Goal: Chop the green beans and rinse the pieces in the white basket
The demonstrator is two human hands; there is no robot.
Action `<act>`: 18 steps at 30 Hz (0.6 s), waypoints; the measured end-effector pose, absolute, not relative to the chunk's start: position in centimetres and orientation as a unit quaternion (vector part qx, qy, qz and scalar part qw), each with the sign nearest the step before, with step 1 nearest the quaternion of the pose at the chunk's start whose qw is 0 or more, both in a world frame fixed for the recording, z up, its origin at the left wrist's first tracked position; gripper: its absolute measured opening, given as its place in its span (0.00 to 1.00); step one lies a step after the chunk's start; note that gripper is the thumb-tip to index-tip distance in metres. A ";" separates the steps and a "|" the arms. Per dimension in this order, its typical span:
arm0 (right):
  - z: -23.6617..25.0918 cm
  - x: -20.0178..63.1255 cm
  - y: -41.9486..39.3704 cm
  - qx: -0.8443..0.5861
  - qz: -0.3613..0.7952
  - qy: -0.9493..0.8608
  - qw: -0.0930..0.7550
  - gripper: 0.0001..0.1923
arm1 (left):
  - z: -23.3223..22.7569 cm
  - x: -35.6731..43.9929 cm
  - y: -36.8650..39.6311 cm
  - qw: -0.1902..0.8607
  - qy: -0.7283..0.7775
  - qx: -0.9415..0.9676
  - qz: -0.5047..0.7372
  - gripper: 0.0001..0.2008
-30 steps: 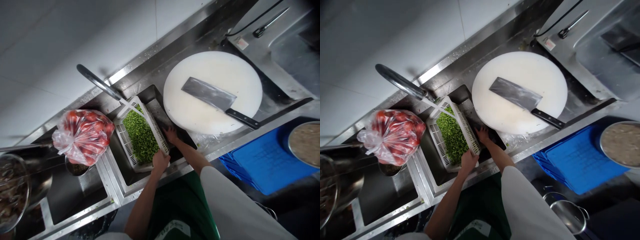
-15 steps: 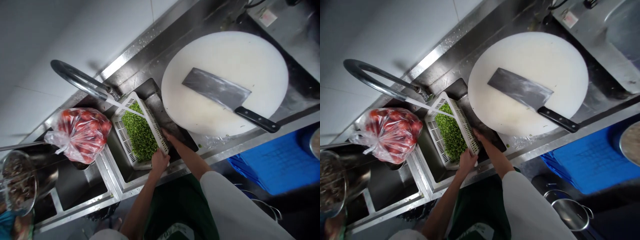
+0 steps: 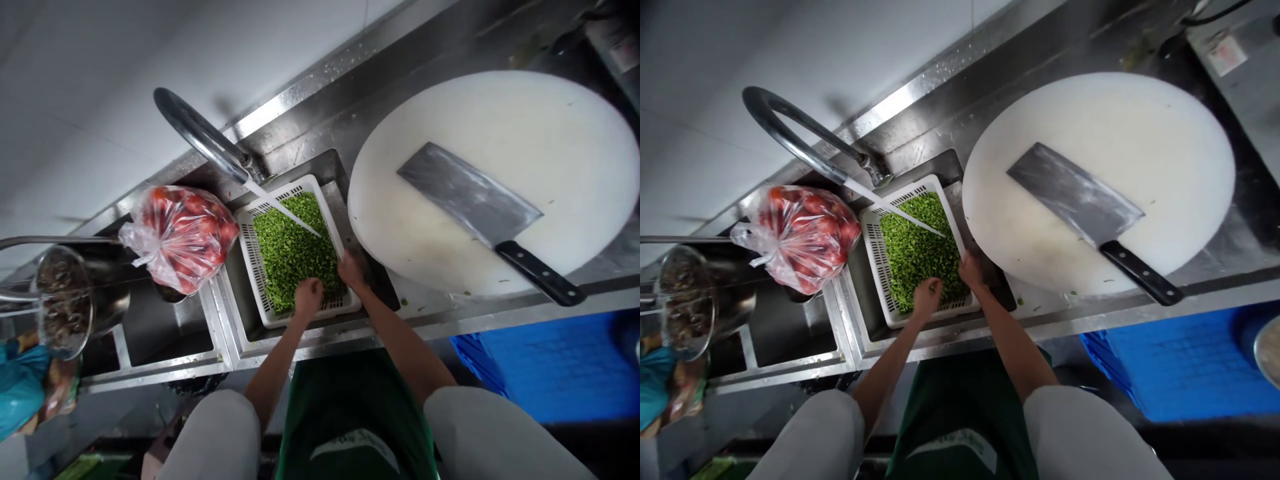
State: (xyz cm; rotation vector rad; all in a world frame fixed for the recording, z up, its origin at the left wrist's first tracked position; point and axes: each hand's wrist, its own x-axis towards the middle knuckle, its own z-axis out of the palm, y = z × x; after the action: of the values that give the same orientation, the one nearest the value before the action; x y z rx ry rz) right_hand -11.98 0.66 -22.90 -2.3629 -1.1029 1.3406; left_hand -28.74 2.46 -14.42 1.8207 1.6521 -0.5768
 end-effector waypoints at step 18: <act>-26.9 -9.6 -1.4 -0.844 0.355 -0.386 0.114 0.17 | -21.0 -46.5 7.9 0.276 0.819 0.503 -0.005 0.23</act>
State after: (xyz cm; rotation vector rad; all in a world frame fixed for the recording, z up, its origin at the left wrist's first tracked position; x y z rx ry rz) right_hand -9.63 -1.43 -26.91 -2.4748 -1.1309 1.0407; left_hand -46.48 7.92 -20.96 1.3522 2.1994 -0.0128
